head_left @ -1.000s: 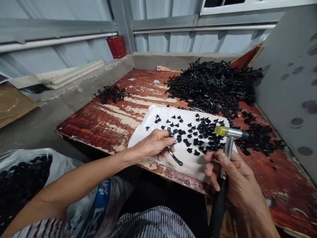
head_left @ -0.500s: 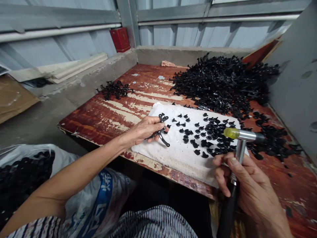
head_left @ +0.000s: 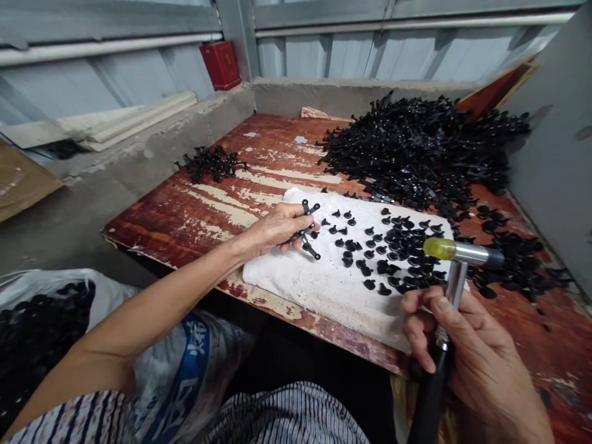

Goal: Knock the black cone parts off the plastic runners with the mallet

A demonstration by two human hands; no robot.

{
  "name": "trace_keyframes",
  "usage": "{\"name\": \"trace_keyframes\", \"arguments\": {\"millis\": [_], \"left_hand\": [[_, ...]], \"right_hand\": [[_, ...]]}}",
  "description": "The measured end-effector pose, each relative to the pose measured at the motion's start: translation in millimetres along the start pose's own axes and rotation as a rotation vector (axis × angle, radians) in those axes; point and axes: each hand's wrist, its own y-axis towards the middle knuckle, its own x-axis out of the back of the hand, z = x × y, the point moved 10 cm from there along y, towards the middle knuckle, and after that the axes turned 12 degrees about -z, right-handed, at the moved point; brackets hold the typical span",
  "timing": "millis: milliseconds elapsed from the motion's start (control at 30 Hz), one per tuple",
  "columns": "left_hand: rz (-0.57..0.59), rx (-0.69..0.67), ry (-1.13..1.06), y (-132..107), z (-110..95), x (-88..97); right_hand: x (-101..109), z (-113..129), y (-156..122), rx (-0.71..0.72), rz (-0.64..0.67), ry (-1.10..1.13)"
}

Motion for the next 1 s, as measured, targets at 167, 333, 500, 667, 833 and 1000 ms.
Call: {"name": "trace_keyframes", "arguments": {"millis": [167, 333, 500, 667, 833, 1000], "left_hand": [[0.020, 0.085, 0.028, -6.9, 4.8, 1.2], [0.056, 0.116, 0.015, -12.9, 9.7, 0.2], [0.081, 0.112, 0.022, -12.2, 11.0, -0.5], [0.071, 0.149, 0.029, -9.5, 15.3, -0.8], [0.007, 0.102, -0.014, -6.5, 7.4, 17.3], [-0.093, 0.036, 0.026, -13.0, 3.5, 54.0]], "right_hand": [[1.1, 0.0, 1.9, 0.010, 0.012, 0.002], [3.9, -1.7, 2.9, 0.001, 0.005, -0.005], [0.7, -0.6, -1.3, -0.033, 0.032, -0.003], [0.5, -0.7, -2.4, -0.040, 0.021, -0.005], [1.5, -3.6, -2.5, -0.065, 0.003, 0.012], [3.8, -3.4, -3.8, -0.075, -0.046, -0.008]]}}
